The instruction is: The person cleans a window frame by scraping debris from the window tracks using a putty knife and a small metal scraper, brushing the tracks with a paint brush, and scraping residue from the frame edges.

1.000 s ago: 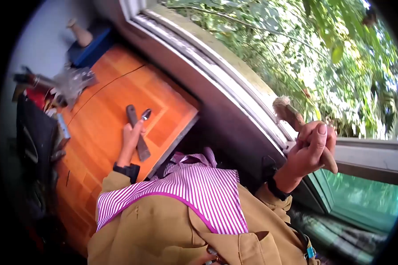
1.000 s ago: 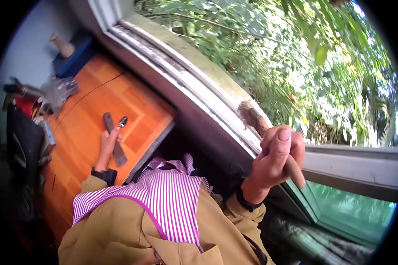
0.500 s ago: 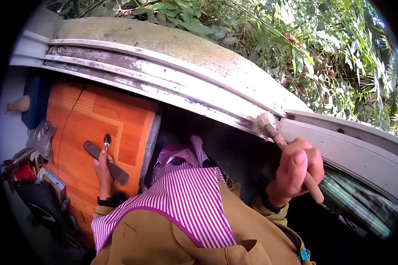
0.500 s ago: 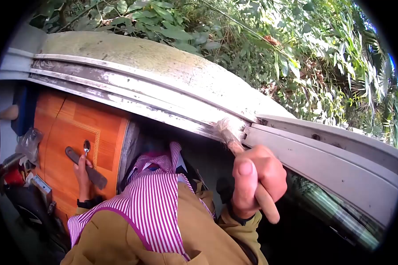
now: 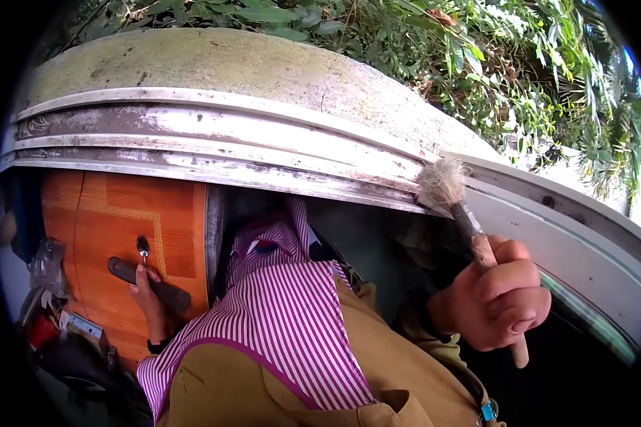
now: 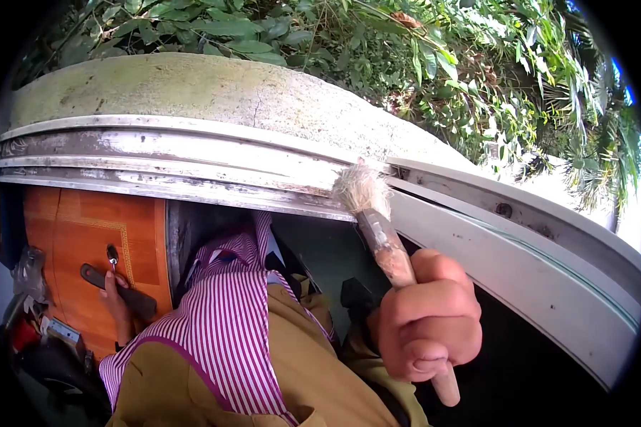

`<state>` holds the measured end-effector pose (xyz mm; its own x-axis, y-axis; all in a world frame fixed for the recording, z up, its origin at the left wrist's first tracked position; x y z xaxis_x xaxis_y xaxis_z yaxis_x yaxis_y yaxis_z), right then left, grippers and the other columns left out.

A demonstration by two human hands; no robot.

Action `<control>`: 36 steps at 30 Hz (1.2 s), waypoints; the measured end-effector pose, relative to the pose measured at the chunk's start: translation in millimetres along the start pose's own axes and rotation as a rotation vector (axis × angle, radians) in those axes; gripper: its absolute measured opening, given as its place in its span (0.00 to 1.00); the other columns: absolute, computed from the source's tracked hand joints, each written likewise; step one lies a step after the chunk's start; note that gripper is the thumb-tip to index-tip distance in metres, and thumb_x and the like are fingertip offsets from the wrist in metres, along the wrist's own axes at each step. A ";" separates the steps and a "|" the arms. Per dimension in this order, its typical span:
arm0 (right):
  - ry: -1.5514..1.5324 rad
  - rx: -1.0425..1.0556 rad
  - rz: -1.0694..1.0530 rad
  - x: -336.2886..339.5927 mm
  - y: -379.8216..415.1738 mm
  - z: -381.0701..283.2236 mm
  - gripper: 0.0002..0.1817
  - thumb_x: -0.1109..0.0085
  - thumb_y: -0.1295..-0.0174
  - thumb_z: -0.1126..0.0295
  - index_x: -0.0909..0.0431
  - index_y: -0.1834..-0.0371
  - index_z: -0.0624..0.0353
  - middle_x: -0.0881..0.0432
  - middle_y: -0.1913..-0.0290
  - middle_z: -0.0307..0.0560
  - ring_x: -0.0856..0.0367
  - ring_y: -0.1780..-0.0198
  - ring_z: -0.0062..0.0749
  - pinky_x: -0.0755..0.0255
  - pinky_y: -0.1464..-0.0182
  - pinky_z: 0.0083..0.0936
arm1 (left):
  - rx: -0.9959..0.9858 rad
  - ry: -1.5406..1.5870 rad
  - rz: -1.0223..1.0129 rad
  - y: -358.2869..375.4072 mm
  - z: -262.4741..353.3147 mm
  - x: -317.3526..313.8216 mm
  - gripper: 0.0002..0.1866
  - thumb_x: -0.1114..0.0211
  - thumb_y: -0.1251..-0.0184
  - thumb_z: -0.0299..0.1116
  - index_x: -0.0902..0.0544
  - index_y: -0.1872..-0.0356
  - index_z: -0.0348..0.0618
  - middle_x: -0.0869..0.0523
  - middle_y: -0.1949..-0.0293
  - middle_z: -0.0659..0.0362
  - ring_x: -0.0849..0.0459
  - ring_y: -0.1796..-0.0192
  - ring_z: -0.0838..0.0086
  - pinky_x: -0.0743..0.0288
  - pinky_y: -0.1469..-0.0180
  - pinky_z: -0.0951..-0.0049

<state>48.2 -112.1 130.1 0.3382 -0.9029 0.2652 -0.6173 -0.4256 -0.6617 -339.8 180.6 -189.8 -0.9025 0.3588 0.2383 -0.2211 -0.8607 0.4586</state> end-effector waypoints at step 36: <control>0.397 -0.469 -0.395 -113.3 8.7 67.5 0.07 0.47 0.49 0.82 0.21 0.71 0.59 0.24 0.81 0.45 0.24 0.79 0.27 0.30 0.73 0.21 | 0.040 -0.003 -0.079 4.1 4.1 -9.1 0.17 0.43 0.32 0.39 0.27 0.78 0.39 0.26 0.80 0.63 0.30 0.77 0.81 0.38 0.72 0.78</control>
Point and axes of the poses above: each hand's wrist, its own y-axis away from the middle knuckle, its own x-axis out of the back of the hand, z = x × y, the point moved 9 cm from there along -y, towards the middle knuckle
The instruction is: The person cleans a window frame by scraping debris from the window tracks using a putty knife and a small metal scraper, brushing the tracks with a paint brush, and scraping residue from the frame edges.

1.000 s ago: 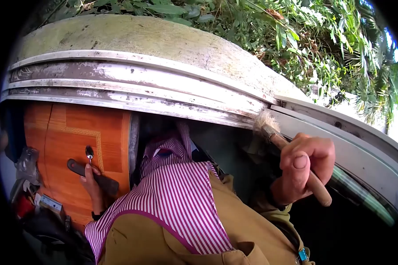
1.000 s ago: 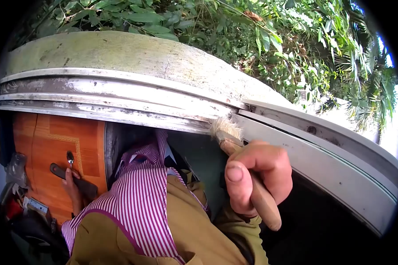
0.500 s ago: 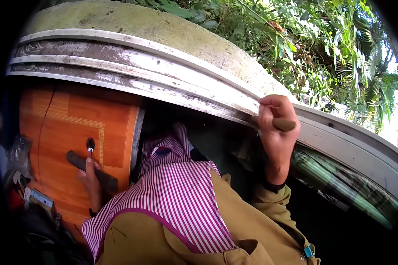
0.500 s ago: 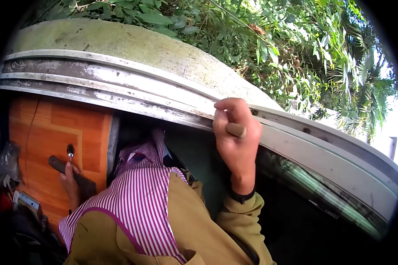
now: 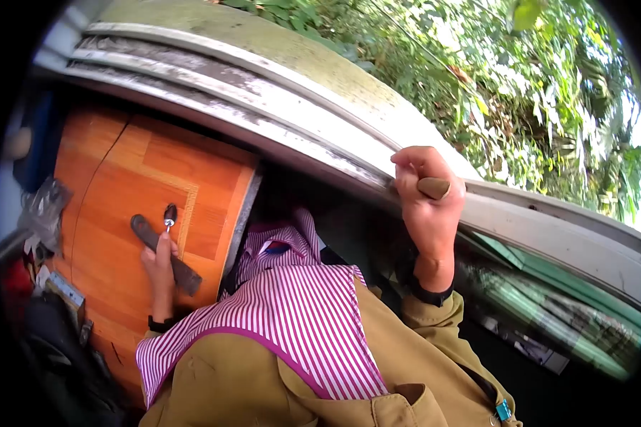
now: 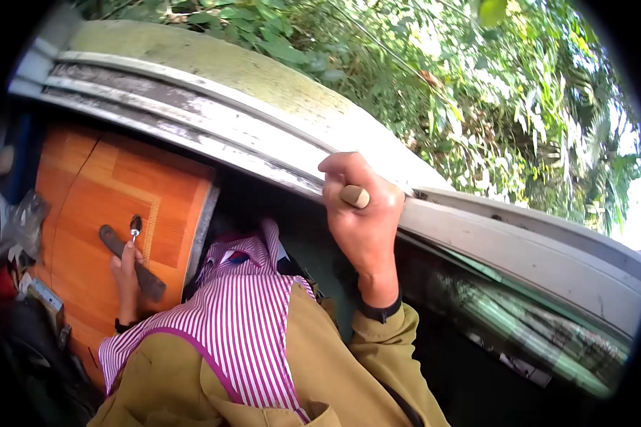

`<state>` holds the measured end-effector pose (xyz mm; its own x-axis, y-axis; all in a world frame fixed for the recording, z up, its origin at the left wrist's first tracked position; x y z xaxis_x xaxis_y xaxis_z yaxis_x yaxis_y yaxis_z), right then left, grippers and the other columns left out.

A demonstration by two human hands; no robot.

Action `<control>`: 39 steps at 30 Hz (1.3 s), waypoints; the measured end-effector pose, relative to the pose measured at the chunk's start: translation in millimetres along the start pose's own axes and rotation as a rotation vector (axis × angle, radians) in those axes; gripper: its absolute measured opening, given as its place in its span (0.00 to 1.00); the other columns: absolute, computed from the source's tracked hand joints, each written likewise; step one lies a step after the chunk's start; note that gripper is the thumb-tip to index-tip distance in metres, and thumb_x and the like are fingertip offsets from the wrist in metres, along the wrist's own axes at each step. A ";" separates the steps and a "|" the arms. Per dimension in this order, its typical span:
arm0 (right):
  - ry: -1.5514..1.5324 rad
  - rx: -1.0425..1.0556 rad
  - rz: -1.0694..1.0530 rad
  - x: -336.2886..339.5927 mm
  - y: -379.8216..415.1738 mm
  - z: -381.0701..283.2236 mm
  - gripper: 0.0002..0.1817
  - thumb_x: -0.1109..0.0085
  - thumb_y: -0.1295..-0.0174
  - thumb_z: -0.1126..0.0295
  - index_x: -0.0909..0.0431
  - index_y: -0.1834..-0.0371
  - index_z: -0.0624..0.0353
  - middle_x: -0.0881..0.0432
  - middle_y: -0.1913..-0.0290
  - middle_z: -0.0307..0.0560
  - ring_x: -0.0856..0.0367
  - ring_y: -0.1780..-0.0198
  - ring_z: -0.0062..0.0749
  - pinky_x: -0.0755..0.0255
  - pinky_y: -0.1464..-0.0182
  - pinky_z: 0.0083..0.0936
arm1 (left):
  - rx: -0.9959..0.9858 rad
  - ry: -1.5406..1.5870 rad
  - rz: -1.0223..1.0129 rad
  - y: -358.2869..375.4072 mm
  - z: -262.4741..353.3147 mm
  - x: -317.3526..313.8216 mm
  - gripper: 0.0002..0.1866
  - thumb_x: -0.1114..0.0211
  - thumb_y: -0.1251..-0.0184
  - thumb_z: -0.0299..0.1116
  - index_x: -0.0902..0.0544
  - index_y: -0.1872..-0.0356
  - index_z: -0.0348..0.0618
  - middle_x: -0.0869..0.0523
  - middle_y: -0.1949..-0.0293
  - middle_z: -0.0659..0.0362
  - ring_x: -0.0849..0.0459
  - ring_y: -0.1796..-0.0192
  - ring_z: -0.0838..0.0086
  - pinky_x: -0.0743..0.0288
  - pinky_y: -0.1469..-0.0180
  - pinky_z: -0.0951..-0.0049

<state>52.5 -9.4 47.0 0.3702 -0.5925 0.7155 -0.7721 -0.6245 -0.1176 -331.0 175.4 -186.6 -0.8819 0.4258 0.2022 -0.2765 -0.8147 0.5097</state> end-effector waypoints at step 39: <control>-0.170 0.235 -0.335 -199.5 -104.0 -176.9 0.07 0.46 0.50 0.71 0.17 0.73 0.53 0.20 0.78 0.47 0.20 0.73 0.35 0.28 0.66 0.30 | -0.203 0.169 0.010 1.4 6.3 -7.8 0.18 0.41 0.37 0.39 0.24 0.83 0.37 0.25 0.85 0.63 0.26 0.81 0.80 0.35 0.77 0.75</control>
Point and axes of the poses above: each hand's wrist, its own y-axis away from the middle knuckle, its own x-axis out of the back of the hand, z = x × y, the point moved 9 cm from there along -y, towards the middle knuckle
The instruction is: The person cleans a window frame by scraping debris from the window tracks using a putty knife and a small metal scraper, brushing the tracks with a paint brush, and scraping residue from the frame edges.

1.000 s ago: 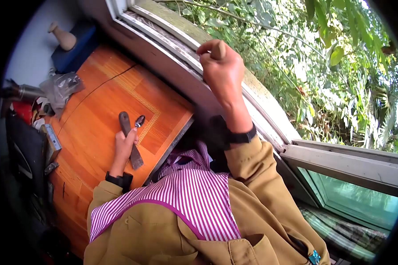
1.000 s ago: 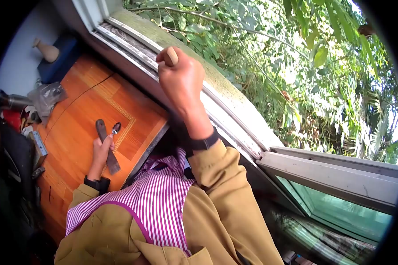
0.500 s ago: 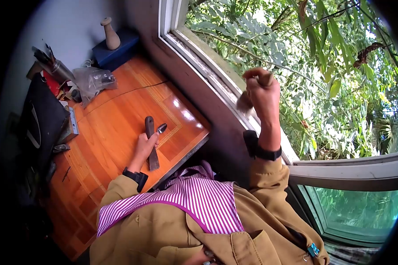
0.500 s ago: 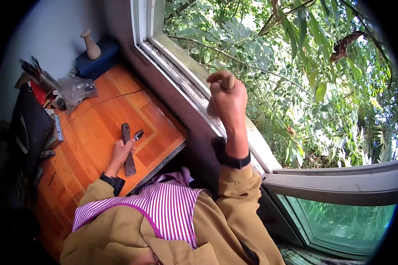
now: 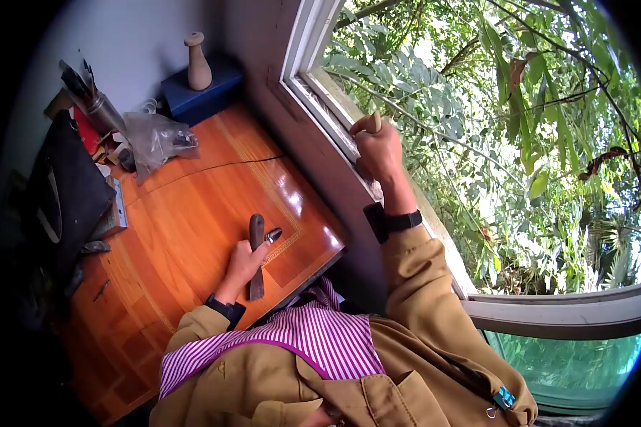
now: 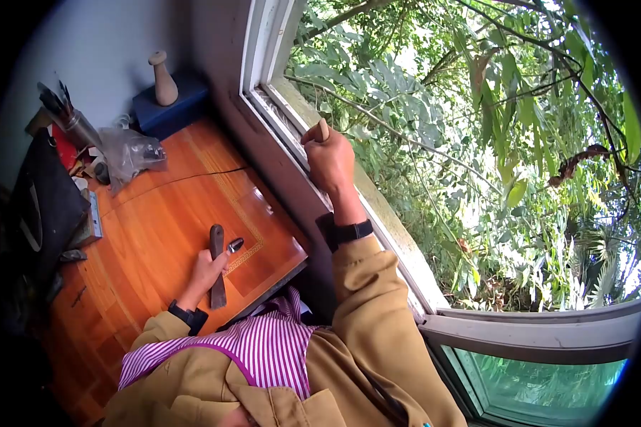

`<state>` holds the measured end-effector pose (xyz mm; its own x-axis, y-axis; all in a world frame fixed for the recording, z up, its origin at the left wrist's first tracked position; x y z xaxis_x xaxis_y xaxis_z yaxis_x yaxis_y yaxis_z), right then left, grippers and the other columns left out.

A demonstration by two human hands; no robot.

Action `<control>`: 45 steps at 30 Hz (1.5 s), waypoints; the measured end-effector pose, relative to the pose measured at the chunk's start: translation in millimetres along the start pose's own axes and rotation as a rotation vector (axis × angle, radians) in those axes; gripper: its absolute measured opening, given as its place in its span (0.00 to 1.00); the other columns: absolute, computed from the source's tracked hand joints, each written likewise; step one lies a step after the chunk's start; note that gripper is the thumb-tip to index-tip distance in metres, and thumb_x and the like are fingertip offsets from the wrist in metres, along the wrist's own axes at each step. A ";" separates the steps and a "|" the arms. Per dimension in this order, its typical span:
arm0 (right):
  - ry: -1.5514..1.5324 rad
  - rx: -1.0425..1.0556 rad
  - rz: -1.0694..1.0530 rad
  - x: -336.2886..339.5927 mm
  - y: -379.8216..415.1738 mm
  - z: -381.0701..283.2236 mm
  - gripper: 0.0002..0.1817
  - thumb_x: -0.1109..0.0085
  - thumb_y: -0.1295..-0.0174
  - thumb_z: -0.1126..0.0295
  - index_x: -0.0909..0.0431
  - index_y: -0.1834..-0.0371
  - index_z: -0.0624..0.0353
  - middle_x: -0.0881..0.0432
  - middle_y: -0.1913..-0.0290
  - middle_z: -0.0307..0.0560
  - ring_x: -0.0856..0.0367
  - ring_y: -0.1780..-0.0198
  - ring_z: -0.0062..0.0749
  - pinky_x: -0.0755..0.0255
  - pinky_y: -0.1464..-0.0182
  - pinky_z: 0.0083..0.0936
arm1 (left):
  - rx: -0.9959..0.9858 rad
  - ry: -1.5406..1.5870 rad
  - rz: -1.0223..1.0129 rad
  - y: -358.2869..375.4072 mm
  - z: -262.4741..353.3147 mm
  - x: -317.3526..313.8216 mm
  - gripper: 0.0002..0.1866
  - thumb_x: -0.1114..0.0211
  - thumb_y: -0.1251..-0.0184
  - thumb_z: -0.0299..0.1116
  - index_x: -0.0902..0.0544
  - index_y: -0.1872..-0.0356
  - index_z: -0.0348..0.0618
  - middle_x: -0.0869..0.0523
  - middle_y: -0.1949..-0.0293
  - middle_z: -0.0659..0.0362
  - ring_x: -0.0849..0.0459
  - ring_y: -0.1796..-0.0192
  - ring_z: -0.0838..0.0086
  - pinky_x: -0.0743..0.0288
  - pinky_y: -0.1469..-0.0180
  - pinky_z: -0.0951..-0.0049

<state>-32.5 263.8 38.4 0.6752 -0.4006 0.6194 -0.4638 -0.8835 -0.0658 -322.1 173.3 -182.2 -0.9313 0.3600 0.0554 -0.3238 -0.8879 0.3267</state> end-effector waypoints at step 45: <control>-0.172 0.548 -0.194 25.9 -66.0 -115.9 0.08 0.46 0.47 0.71 0.16 0.69 0.57 0.19 0.76 0.41 0.22 0.74 0.26 0.28 0.68 0.24 | 0.048 -0.017 0.111 5.0 11.0 5.4 0.18 0.41 0.36 0.37 0.23 0.81 0.34 0.22 0.83 0.60 0.22 0.79 0.78 0.30 0.73 0.75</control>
Point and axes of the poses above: each hand's wrist, its own y-axis away from the middle knuckle, its own x-axis out of the back of the hand, z = x × y, the point moved 9 cm from there along -y, towards the middle knuckle
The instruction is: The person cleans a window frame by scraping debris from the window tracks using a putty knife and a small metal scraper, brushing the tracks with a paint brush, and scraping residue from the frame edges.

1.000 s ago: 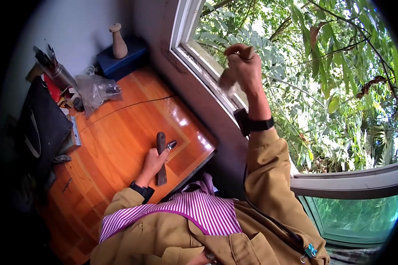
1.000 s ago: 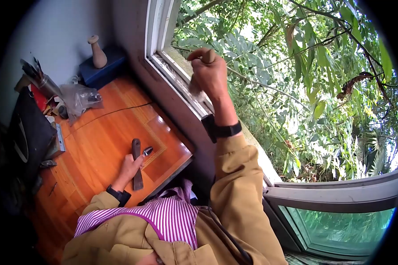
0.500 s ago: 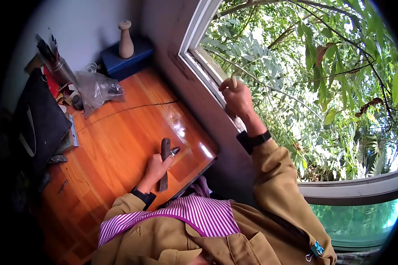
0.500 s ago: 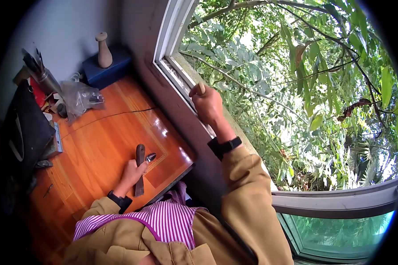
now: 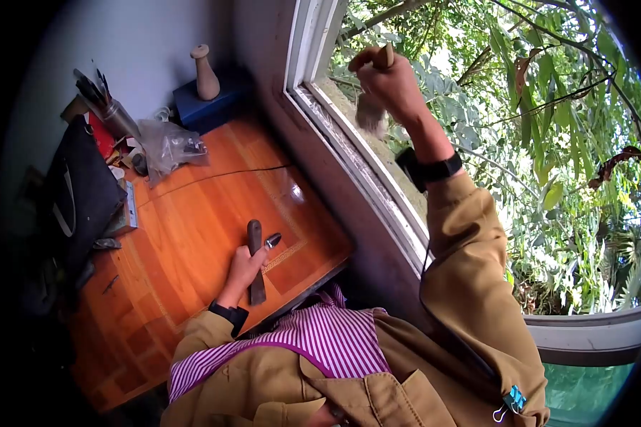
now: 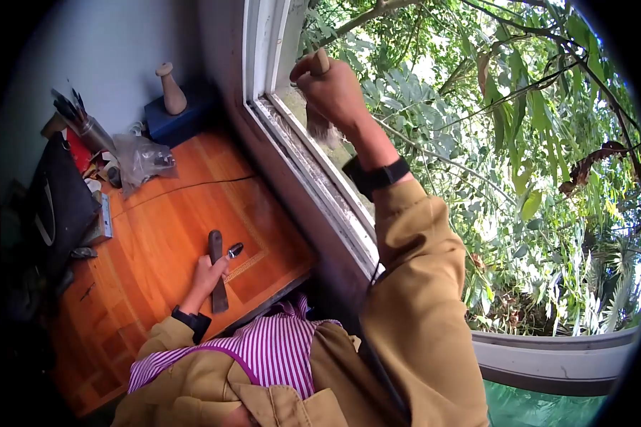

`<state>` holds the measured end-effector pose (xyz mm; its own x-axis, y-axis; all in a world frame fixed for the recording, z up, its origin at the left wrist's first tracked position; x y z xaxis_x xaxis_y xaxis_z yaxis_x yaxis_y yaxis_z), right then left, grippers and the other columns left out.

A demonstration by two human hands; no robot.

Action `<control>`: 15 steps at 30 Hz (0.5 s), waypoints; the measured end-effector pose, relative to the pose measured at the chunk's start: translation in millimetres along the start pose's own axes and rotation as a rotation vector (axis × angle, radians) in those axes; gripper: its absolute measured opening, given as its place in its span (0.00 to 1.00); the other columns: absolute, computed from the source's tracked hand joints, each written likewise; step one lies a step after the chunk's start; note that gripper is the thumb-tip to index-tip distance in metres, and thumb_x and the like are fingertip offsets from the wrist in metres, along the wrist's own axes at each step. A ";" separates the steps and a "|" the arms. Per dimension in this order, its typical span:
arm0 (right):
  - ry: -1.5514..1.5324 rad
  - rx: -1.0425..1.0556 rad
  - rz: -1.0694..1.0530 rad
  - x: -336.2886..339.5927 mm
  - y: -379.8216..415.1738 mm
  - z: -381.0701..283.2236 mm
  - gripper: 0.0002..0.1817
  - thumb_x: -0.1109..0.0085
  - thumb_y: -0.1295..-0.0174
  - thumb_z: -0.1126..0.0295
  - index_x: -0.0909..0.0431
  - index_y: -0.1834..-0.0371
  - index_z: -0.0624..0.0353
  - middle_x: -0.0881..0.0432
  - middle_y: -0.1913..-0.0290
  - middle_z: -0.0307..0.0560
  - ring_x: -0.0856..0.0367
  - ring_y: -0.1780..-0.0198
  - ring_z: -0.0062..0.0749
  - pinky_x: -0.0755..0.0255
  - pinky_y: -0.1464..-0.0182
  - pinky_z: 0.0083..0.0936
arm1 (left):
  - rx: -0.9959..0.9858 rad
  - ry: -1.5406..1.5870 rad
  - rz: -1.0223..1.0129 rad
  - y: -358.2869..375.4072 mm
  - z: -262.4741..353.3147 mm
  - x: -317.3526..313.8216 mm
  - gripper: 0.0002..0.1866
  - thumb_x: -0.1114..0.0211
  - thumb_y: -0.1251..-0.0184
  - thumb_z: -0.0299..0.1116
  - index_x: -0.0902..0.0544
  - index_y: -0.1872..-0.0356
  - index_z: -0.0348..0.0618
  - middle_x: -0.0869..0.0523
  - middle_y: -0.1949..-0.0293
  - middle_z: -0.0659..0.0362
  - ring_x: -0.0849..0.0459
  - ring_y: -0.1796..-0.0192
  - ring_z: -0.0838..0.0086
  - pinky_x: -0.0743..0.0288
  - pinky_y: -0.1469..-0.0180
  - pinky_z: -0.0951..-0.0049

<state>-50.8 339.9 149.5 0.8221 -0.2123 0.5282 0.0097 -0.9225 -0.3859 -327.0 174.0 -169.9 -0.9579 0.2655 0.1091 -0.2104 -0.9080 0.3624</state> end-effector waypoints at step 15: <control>-0.467 -0.101 -0.034 27.1 7.3 35.4 0.07 0.48 0.45 0.79 0.20 0.66 0.61 0.29 0.81 0.32 0.35 0.82 0.14 0.43 0.82 0.16 | -0.017 0.029 0.022 -0.2 -5.6 1.8 0.18 0.40 0.37 0.37 0.22 0.82 0.34 0.21 0.83 0.60 0.22 0.78 0.78 0.30 0.74 0.77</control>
<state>-8.4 338.8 134.2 0.9904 -0.0357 0.1339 0.0042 -0.9580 -0.2866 -329.8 172.8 -174.9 -0.9675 0.2363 0.0896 -0.1925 -0.9188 0.3446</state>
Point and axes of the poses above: each hand's wrist, its own y-axis away from the middle knuckle, its own x-axis out of the back of the hand, z = x × y, the point moved 9 cm from there along -y, towards the middle knuckle
